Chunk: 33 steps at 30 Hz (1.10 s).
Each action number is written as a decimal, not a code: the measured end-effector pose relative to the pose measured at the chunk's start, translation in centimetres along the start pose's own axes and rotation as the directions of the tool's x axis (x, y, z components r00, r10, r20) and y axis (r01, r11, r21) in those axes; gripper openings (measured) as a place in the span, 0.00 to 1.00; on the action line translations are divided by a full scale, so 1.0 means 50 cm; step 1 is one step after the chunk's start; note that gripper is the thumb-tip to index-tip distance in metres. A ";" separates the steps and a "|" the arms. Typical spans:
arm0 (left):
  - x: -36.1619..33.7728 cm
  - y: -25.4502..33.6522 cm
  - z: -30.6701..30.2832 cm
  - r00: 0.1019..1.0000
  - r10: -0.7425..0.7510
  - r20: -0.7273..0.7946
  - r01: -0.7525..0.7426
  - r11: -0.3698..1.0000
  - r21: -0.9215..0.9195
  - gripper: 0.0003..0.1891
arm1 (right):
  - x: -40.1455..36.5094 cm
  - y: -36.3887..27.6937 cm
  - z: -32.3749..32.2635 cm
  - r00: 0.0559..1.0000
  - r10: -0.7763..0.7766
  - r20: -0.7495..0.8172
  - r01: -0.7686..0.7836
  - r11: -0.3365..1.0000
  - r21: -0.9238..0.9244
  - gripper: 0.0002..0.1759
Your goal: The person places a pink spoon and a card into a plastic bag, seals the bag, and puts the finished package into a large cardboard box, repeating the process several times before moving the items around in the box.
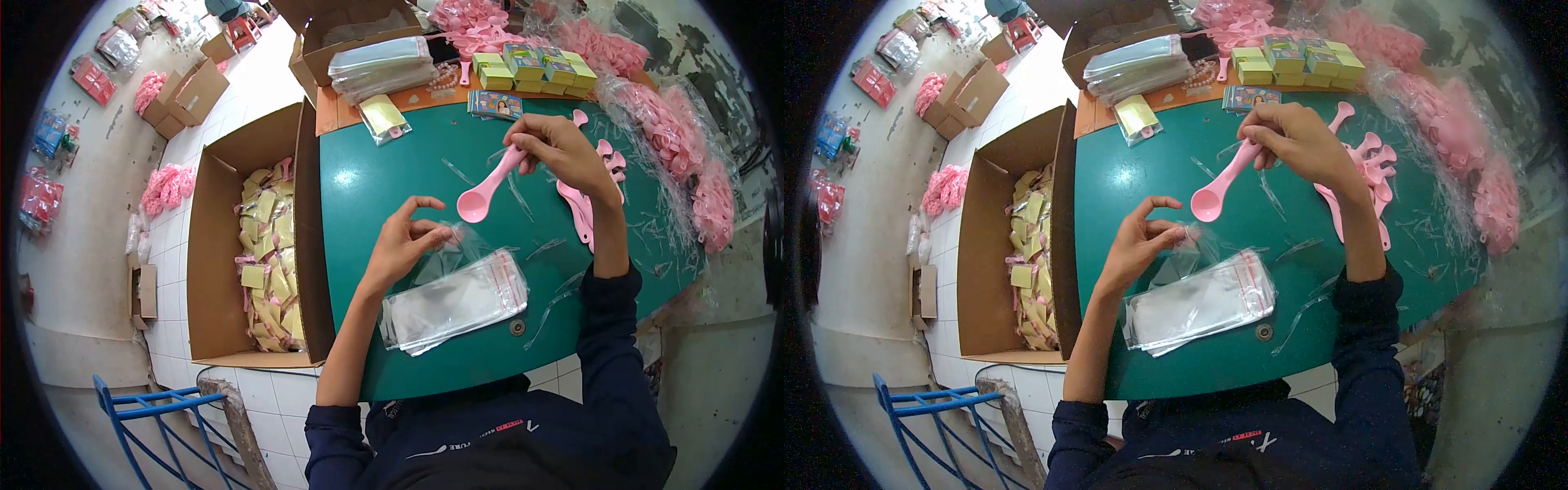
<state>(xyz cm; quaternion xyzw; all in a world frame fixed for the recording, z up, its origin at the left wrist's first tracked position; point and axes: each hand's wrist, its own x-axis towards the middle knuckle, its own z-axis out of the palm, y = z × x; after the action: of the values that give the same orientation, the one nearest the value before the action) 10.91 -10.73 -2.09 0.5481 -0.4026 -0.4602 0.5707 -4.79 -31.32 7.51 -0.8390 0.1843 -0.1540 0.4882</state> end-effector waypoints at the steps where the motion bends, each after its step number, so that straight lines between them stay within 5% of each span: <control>1: 0.000 0.005 0.000 1.000 -0.007 -0.021 0.007 1.000 -0.009 0.16 | 0.000 -0.002 0.003 1.000 0.003 -0.006 -0.003 1.000 0.003 0.10; 7: 0.001 0.004 -0.006 0.999 -0.034 -0.012 0.033 0.997 -0.069 0.19 | 0.006 -0.002 0.022 0.993 -0.054 -0.102 0.033 0.981 -0.191 0.08; 13: 0.003 0.001 -0.010 0.998 -0.025 -0.056 0.020 0.996 -0.082 0.16 | 0.009 -0.009 0.046 0.985 -0.169 -0.020 0.168 0.983 -0.068 0.08; 25: 0.002 0.015 0.011 0.982 0.088 -0.167 -0.099 0.993 -0.060 0.16 | 0.010 -0.015 0.094 0.978 -0.097 0.187 0.095 0.995 0.018 0.10; 29: 0.007 0.033 -0.003 0.949 0.228 -0.218 -0.243 0.969 -0.041 0.13 | -0.014 -0.028 -0.017 0.986 -0.149 0.077 0.137 0.979 0.150 0.12; 31: 0.009 0.056 -0.007 0.908 0.347 -0.237 -0.369 0.928 -0.056 0.12 | -0.031 0.017 -0.120 0.961 -0.275 -0.034 0.277 0.945 0.173 0.14; 32: 0.009 0.066 -0.012 0.885 0.403 -0.235 -0.423 0.905 -0.039 0.12 | -0.027 0.076 -0.195 0.965 -0.260 0.018 0.229 0.878 0.420 0.14; 33: 0.007 0.076 -0.016 0.861 0.452 -0.232 -0.470 0.882 -0.023 0.12 | -0.005 0.131 -0.252 0.996 -0.055 -0.077 0.079 0.934 0.348 0.12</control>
<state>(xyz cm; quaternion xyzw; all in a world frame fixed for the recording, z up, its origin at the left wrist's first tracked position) 12.11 -10.96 1.61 0.4602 -0.4380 -0.2625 0.7263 -11.60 -43.79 7.75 -0.7387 0.1414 -0.2286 0.6181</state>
